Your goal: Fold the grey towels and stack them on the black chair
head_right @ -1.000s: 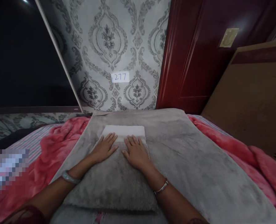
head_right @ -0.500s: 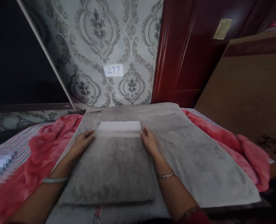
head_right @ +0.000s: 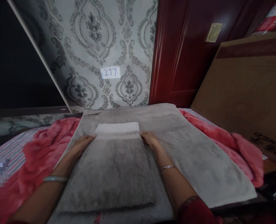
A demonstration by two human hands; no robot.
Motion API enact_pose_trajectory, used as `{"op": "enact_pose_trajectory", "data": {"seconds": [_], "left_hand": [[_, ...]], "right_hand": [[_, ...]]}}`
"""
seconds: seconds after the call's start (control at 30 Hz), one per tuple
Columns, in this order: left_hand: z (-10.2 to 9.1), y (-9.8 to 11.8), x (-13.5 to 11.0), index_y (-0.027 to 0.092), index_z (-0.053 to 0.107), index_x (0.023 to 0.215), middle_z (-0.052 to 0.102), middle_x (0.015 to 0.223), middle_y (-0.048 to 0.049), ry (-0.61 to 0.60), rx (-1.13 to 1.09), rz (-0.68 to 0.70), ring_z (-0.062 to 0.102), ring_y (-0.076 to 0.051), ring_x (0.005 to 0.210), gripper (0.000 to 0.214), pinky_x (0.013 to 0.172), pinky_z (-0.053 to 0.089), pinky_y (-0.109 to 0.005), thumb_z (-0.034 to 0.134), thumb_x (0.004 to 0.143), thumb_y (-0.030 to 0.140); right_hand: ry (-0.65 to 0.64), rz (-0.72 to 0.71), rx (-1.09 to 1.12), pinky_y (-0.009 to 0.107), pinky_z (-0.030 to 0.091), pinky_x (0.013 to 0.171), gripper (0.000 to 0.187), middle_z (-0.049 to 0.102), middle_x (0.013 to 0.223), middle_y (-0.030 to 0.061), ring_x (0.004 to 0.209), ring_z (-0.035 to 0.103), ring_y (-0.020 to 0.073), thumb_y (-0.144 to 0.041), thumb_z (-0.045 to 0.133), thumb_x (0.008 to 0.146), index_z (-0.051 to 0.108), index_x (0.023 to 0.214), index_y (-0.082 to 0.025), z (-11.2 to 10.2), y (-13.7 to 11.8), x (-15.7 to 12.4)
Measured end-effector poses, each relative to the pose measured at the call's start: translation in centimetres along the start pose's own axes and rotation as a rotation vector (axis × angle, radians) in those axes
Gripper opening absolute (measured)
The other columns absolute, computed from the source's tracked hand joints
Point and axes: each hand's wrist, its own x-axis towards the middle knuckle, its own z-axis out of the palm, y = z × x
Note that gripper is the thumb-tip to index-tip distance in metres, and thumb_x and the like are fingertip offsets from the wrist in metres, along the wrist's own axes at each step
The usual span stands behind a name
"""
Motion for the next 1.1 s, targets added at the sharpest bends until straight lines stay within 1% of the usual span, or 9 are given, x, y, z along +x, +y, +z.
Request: {"op": "enact_pose_trajectory", "data": {"seconds": [0.13,0.2,0.37,0.5,0.7,0.77,0.87,1.0,1.1], "left_hand": [[0.1,-0.4,0.0,0.018,0.062,0.063,0.062,0.057,-0.0037,-0.058,0.036,0.063,0.054,-0.019,0.054,0.047,0.051,0.036,-0.027,0.072,0.054,0.063],[0.2,-0.5,0.0,0.02,0.057,0.06,0.056,0.054,-0.0007,0.006,0.154,0.13,0.052,-0.019,0.054,0.042,0.052,0.033,-0.027,0.066,0.06,0.061],[0.6,-0.4,0.2,0.024,0.043,0.049,0.041,0.049,0.0007,0.247,0.501,0.291,0.047,-0.019,0.058,0.033,0.057,0.026,-0.028,0.056,0.072,0.043],[0.8,-0.3,0.4,0.025,0.039,0.05,0.041,0.049,-0.0003,0.253,0.634,0.323,0.047,-0.02,0.058,0.032,0.058,0.026,-0.03,0.051,0.075,0.04],[0.4,-0.3,0.4,0.024,0.05,0.058,0.051,0.056,-0.001,0.131,0.599,0.278,0.053,-0.021,0.061,0.035,0.058,0.032,-0.029,0.046,0.077,0.053],[0.5,-0.3,0.3,0.023,0.051,0.06,0.052,0.057,-0.0018,0.152,0.629,0.285,0.055,-0.022,0.063,0.038,0.058,0.034,-0.03,0.047,0.075,0.057],[0.6,-0.5,0.4,0.023,0.054,0.064,0.057,0.06,-0.0037,0.215,0.686,0.32,0.058,-0.025,0.066,0.035,0.061,0.038,-0.032,0.051,0.072,0.057],[0.3,-1.3,0.7,0.019,0.066,0.084,0.073,0.086,-0.0082,0.134,0.478,0.35,0.066,-0.029,0.084,0.042,0.072,0.048,-0.034,0.054,0.069,0.056],[0.1,-1.9,0.8,0.017,0.068,0.093,0.075,0.096,-0.009,0.086,0.266,0.362,0.067,-0.03,0.093,0.054,0.076,0.052,-0.036,0.059,0.066,0.062]], "right_hand": [[-0.005,-0.055,-0.142,0.026,0.034,0.053,0.021,0.054,0.055,-0.002,0.051,0.046,0.0124,-0.032,0.068,0.071,0.058,0.06,-0.019,0.6,-0.5,0.2],[0.047,-0.115,-0.21,0.025,0.034,0.056,0.016,0.055,0.057,-0.0029,0.055,0.047,0.0127,-0.03,0.067,0.069,0.058,0.062,-0.019,0.8,-0.4,0.3],[0.236,-0.251,-0.383,0.027,0.036,0.064,0.01,0.058,0.064,-0.0005,0.067,0.052,0.0168,-0.03,0.062,0.069,0.056,0.066,-0.022,1.1,1.1,0.9],[0.269,-0.317,-0.469,0.028,0.038,0.066,0.013,0.06,0.065,0.001,0.07,0.054,0.019,-0.035,0.061,0.069,0.056,0.067,-0.023,1.0,1.8,1.0],[0.138,-0.38,-0.44,0.033,0.047,0.079,0.037,0.07,0.085,0.0042,0.087,0.062,0.0236,-0.051,0.047,0.082,0.066,0.081,-0.02,0.1,1.5,-0.1],[0.077,-0.401,-0.379,0.035,0.048,0.083,0.04,0.071,0.092,0.0054,0.093,0.063,0.0252,-0.055,0.049,0.082,0.067,0.089,-0.019,0.2,1.6,-0.3],[0.02,-0.43,-0.282,0.036,0.049,0.083,0.041,0.072,0.094,0.0055,0.09,0.065,0.0243,-0.053,0.056,0.077,0.064,0.099,-0.02,0.7,1.8,-0.2],[0.089,-0.549,-0.249,0.037,0.049,0.085,0.034,0.071,0.093,0.0061,0.089,0.066,0.0235,-0.048,0.056,0.078,0.062,0.096,-0.02,1.5,1.9,0.0],[0.161,-0.583,-0.28,0.038,0.048,0.085,0.032,0.07,0.086,0.0049,0.088,0.064,0.0246,-0.048,0.057,0.076,0.062,0.093,-0.021,1.6,1.7,-0.2]]}}
